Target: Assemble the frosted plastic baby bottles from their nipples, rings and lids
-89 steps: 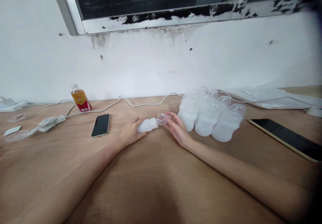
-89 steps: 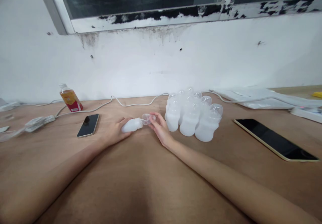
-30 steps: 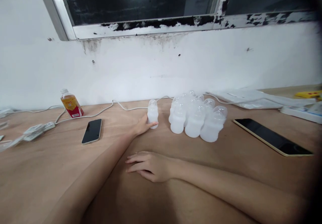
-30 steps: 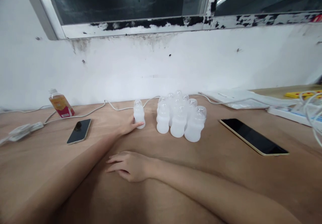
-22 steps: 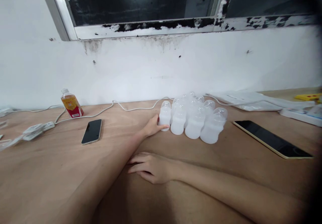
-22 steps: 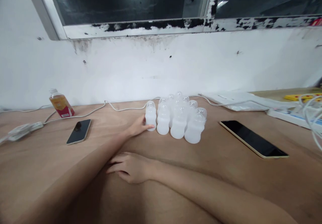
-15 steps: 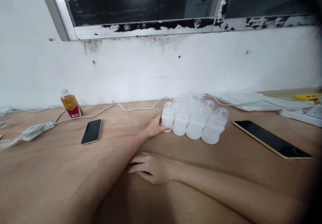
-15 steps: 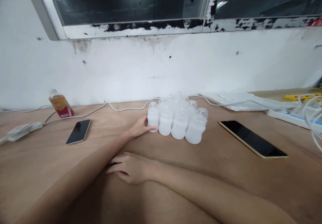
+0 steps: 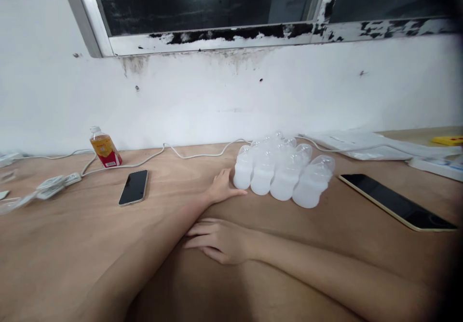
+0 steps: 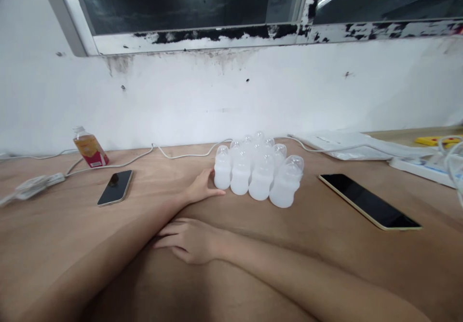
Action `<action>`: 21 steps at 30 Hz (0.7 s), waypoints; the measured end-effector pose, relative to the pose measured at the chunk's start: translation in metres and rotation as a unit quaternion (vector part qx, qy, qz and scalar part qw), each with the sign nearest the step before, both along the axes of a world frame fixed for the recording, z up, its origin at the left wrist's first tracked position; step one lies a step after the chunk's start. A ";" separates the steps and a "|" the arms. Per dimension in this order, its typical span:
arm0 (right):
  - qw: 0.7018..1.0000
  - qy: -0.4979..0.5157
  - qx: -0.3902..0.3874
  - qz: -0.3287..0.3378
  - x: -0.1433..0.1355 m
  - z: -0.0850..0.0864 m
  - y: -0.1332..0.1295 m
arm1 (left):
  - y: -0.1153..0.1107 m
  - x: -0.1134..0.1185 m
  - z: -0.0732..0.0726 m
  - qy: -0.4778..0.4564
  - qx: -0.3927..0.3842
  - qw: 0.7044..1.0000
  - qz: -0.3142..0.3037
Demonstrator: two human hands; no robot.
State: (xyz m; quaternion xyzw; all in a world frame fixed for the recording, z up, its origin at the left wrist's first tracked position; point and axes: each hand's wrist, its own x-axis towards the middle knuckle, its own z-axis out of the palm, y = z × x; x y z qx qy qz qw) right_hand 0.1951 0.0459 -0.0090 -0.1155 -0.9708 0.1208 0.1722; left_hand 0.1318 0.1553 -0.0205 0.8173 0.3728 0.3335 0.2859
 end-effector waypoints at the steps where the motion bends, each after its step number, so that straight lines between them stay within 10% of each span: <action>1: 1.000 0.001 0.007 -0.016 0.002 0.000 0.000 | -0.004 -0.008 -0.001 0.032 0.020 0.999 0.007; 11: 0.965 -0.015 0.022 -0.260 0.043 -0.002 0.003 | -0.077 -0.125 0.007 0.253 0.097 0.961 -0.055; 21: 0.951 -0.092 0.016 -0.296 0.044 -0.006 0.008 | -0.088 -0.130 0.015 0.305 0.110 0.944 -0.051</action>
